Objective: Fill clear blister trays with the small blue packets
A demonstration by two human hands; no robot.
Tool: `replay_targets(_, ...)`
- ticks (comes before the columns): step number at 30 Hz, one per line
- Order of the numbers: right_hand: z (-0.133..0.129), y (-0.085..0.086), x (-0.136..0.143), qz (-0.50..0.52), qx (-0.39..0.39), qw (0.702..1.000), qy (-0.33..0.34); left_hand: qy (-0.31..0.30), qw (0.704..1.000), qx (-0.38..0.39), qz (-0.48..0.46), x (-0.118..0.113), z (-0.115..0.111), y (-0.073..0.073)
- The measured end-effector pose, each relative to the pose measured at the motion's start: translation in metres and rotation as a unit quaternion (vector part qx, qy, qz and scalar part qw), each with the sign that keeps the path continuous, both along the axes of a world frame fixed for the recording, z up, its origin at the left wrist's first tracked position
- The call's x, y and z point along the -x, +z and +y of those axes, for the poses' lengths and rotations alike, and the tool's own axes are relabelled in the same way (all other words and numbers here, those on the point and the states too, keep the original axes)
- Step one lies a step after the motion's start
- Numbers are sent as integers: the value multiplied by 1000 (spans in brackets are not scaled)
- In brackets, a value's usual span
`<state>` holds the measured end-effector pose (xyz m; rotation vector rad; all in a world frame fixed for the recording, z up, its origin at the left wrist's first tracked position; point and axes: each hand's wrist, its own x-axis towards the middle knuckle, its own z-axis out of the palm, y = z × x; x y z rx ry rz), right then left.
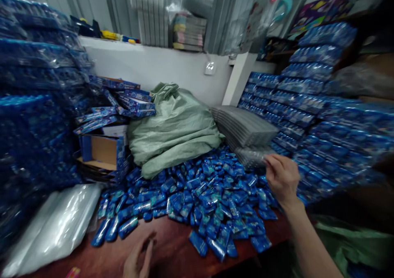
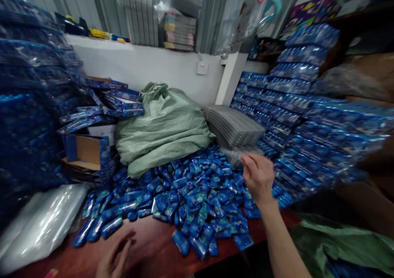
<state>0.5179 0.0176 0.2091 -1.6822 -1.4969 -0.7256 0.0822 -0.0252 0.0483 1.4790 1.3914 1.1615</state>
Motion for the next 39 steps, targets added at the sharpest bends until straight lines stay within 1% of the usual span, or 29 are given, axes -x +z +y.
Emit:
replay_targets(1,-8,-5,34,30,35,996,74,29,999,3,-13,4,3,4)
replay_targets(2,-13,-15,71,55,96,981,159,63,998,2,-25,8,6,8)
replay_targets(3,-17,-28,109,67,170,954,239,97,995,-3,-34,11,8,13)
replay_targets(4,-19,-44,147,68,255,917,298,127,991,-13,-38,14,10,18)
replay_targets(5,-19,-63,183,62,327,881,337,148,988,-26,-37,17,11,22)
replay_targets(6,-17,-82,216,54,379,847,370,159,986,-44,-33,19,10,25)
replay_targets(7,-13,-101,244,48,410,821,395,158,985,-62,-23,21,9,27)
replay_targets(9,-5,-134,283,26,442,804,398,127,988,-88,6,25,4,27)
replay_targets(10,-1,-145,293,12,439,805,398,102,990,-95,21,26,2,25)
replay_targets(11,2,-153,297,2,429,814,392,79,991,-99,33,27,0,22)
replay_targets(13,5,-158,287,-6,395,843,365,47,992,-101,50,28,0,15)
replay_targets(16,3,-147,246,-23,372,885,281,8,989,-127,80,21,13,6)
replay_targets(17,2,-142,230,-38,375,891,253,-20,986,-136,97,15,22,5)
replay_targets(19,-1,-133,205,-72,381,896,217,-99,972,-153,146,-2,44,5)
replay_targets(21,-1,-131,193,-111,386,892,208,-183,942,-164,228,-23,68,8)
replay_targets(23,3,-133,192,-153,385,885,213,-245,895,-171,332,-44,90,12)
replay_targets(25,9,-139,195,-187,376,880,222,-290,840,-171,426,-61,106,17)
replay_targets(27,15,-144,194,-200,359,878,245,-316,801,-167,481,-69,116,20)
replay_targets(28,18,-146,191,-194,346,878,269,-323,792,-165,492,-70,119,21)
replay_targets(30,20,-147,183,-141,310,882,326,-325,794,-155,490,-68,123,23)
replay_targets(31,20,-145,178,-86,286,888,350,-320,802,-150,482,-66,124,24)
replay_targets(32,19,-143,174,-8,256,897,362,-313,810,-145,474,-65,125,25)
replay_targets(33,17,-140,172,94,224,901,359,-304,817,-140,470,-65,125,26)
replay_targets(34,13,-136,172,214,197,892,347,-295,820,-135,471,-66,126,28)
replay_targets(35,9,-131,173,341,177,864,327,-288,820,-132,476,-69,127,29)
replay_targets(36,4,-127,177,463,164,816,306,-286,818,-130,483,-74,127,31)
replay_targets(37,-2,-123,181,568,162,754,287,-290,813,-128,489,-80,128,32)
replay_targets(38,-8,-120,186,649,169,690,272,-299,807,-126,493,-86,128,33)
replay_targets(39,-15,-120,192,704,185,634,261,-311,802,-124,495,-93,129,33)
